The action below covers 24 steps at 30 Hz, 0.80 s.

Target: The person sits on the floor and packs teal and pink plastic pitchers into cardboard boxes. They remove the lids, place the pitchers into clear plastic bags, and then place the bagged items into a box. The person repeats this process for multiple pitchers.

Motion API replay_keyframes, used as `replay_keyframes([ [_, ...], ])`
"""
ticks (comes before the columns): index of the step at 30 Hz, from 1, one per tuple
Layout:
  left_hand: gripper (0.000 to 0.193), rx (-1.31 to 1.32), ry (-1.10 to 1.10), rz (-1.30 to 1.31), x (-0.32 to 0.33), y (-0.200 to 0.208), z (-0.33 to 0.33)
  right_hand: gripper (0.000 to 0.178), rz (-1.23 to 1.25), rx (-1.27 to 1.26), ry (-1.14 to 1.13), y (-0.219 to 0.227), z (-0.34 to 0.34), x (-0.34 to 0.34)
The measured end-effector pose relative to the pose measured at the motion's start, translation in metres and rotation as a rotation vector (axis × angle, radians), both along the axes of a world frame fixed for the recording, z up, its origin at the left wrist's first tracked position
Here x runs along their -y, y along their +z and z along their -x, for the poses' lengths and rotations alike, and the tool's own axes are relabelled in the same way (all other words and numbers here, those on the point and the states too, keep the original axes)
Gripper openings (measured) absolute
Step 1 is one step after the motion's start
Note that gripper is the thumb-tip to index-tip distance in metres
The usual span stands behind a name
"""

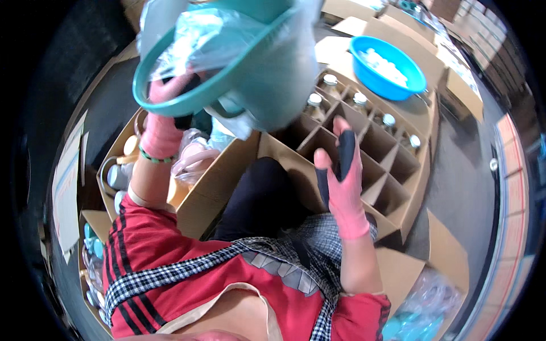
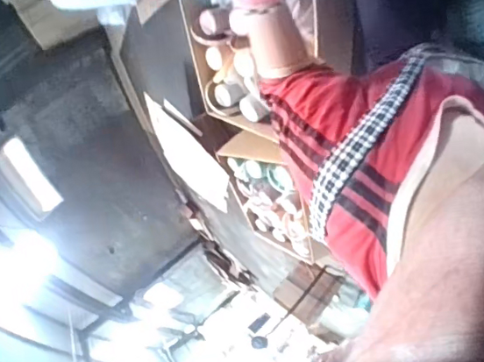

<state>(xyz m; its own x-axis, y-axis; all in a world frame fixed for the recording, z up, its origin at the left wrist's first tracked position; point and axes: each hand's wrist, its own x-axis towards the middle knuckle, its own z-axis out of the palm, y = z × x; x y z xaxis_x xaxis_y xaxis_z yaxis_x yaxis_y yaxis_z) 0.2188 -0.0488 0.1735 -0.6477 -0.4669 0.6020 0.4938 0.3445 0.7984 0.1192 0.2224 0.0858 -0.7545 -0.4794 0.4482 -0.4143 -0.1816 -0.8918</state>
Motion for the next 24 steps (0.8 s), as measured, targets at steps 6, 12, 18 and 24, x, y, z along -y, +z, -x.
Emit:
replay_keyframes([
  [6, 0.046, 0.148, -0.301, -0.052, -0.122, -0.056, 0.007, 0.048, 0.388, 0.661, -0.152, -0.04, 0.006, -0.075],
  [12, 0.061, 0.409, -0.534, -0.088, -0.168, -0.133, -0.047, 0.051, 0.486, 0.852, -0.304, -0.165, -0.053, -0.154],
  [18, 0.064, 0.517, -0.829, 0.063, -0.16, -0.194, -0.071, 0.063, 0.575, 0.124, -0.514, 0.016, -0.022, -0.188],
  [24, 0.045, 0.48, -0.738, 0.598, -0.139, -0.227, -0.068, 0.053, -0.209, -0.044, -0.037, 0.098, 0.017, -0.112],
])
